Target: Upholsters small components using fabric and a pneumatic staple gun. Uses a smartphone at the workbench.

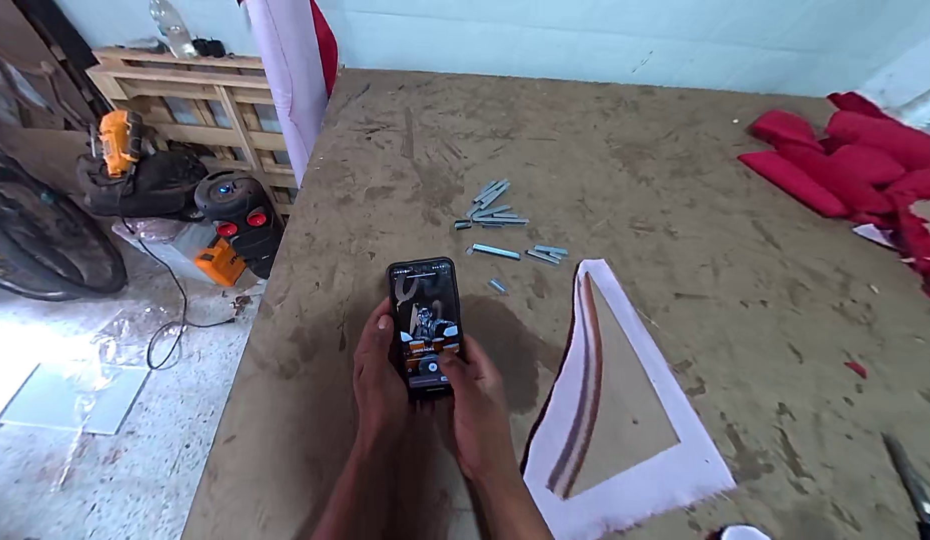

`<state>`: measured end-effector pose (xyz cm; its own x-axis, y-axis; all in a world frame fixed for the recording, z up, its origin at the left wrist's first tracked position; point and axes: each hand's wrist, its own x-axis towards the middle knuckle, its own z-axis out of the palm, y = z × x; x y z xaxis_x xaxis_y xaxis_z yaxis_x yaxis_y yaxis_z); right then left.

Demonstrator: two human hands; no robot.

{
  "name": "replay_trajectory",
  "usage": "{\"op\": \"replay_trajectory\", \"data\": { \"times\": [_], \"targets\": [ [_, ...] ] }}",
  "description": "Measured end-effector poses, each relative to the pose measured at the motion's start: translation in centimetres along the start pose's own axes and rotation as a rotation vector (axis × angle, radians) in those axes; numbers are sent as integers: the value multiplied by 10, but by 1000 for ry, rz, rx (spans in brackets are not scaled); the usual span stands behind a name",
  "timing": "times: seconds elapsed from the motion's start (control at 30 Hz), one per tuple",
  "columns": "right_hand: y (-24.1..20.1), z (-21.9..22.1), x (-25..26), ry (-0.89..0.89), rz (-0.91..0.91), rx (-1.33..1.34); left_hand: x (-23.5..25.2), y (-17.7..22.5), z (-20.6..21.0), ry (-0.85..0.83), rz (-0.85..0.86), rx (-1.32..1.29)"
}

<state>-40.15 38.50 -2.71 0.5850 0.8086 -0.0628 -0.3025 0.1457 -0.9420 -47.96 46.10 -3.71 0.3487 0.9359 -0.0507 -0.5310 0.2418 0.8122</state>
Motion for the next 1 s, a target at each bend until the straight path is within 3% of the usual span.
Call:
{"op": "replay_trajectory", "data": {
  "times": [0.3, 0.53, 0.7, 0.87, 1.0],
  "targets": [
    [27, -11, 60, -135, -30, 174, 61, -18, -5, -81, -24, -63],
    [27, -21, 52, -293, 40, 374, 54, -17, -15, -96, -49, -78],
    [26, -23, 55, -420, 54, 333, 61, -14, -17, -63, -13, -134],
    [28, -14, 59, -365, 17, 234, 65, -13, -19, -72, 3, -169],
    [33, -18, 58, -403, 20, 357, 63, -12, -20, -89, -1, -178]
  ]
}}
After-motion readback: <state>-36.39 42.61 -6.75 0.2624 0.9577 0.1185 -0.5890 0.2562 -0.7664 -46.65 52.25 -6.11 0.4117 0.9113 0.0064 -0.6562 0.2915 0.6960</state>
